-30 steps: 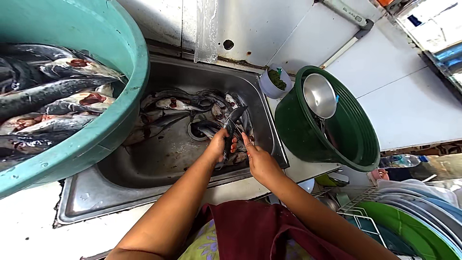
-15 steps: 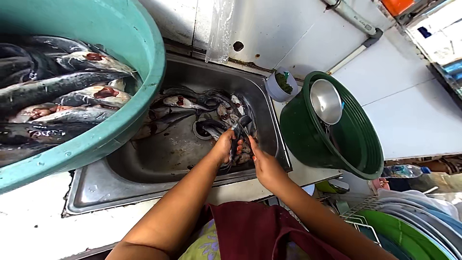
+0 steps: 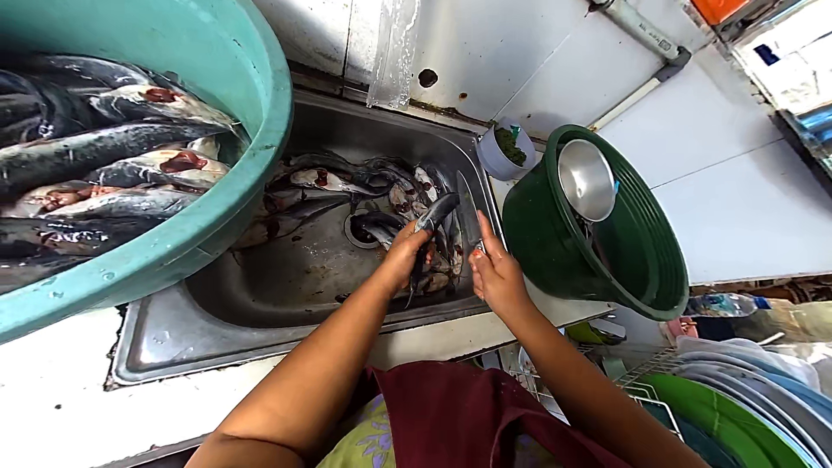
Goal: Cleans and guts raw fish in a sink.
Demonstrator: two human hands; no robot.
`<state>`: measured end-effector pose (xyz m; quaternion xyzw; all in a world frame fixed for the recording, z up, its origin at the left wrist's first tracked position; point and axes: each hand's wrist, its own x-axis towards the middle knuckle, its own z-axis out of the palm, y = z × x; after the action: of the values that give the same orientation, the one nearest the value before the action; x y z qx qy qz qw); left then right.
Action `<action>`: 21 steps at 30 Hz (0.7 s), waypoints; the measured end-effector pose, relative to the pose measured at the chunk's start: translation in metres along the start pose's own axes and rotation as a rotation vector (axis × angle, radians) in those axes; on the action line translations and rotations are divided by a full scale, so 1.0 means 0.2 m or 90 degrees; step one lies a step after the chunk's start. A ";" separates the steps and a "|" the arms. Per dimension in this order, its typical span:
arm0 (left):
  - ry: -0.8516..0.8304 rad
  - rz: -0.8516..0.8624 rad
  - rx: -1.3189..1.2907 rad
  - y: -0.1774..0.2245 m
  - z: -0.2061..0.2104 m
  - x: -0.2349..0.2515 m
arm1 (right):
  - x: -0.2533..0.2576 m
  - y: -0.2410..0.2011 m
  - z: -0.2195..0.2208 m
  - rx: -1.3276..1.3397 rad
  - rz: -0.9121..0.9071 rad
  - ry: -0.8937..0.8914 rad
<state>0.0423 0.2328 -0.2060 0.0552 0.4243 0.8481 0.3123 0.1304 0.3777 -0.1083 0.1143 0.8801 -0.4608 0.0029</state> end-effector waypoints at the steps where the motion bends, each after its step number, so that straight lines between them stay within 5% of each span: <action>1: 0.038 0.009 0.036 0.00 0.00 0.00 | -0.02 0.01 -0.02 0.007 0.019 -0.001; 5: 0.067 0.023 0.084 0.00 0.01 0.03 | -0.05 0.07 -0.01 -0.095 0.066 -0.028; 11: 0.005 -0.039 0.041 0.01 0.03 0.03 | -0.08 0.04 0.00 -0.314 -0.035 -0.053; 21: -0.081 0.004 0.060 0.03 0.01 0.00 | -0.04 -0.03 0.05 -0.359 -0.059 -0.045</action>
<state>0.0403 0.2321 -0.1999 0.1246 0.4430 0.8229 0.3332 0.1363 0.3651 -0.1086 0.0528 0.9772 -0.2009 0.0444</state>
